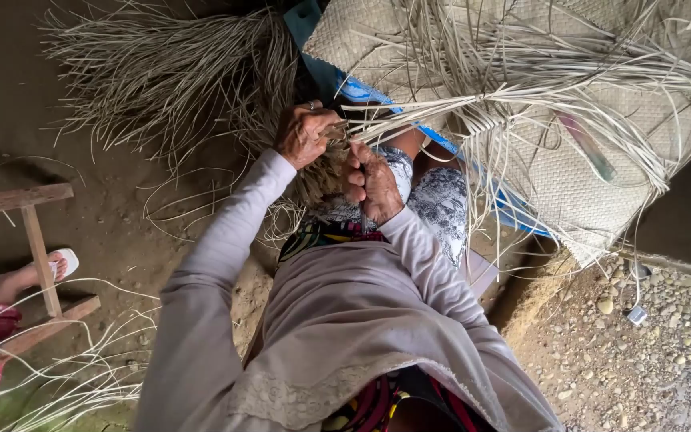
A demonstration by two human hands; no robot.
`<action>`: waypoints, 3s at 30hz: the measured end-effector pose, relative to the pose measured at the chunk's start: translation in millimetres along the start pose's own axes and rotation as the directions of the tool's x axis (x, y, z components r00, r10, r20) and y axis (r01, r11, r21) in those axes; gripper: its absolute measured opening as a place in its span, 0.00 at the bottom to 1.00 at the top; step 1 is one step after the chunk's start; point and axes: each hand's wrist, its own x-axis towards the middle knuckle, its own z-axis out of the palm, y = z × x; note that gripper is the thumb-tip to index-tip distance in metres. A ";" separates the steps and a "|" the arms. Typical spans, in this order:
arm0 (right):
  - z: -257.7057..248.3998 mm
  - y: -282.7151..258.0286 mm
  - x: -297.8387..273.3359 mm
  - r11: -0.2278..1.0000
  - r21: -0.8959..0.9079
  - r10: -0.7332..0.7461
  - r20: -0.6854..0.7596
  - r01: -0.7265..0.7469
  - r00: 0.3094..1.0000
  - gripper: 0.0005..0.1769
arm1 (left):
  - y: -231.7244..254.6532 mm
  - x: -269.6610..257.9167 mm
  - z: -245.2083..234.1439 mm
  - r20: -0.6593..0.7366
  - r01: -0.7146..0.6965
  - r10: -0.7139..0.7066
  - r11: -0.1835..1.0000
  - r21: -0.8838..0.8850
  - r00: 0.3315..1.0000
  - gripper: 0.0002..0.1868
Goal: Weaving and braiding long natural fibers together by hand to create a mat or bundle.
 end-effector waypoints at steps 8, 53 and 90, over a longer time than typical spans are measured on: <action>-19.1 -8.4 -21.3 0.954 -0.215 -0.162 0.215 0.208 0.963 0.15 | -39.2 -23.6 -10.6 0.009 0.585 -0.605 0.768 -0.261 0.796 0.07; -125.3 -77.1 -104.8 0.846 -0.447 -0.241 0.165 0.290 0.956 0.11 | 75.2 133.1 -58.0 -0.071 0.018 -0.041 0.955 -0.297 0.997 0.09; -380.4 -164.8 -38.1 0.321 -0.941 -0.797 -0.329 -0.106 0.507 0.08 | 110.1 105.2 16.0 0.215 -0.206 0.164 0.959 0.194 0.963 0.07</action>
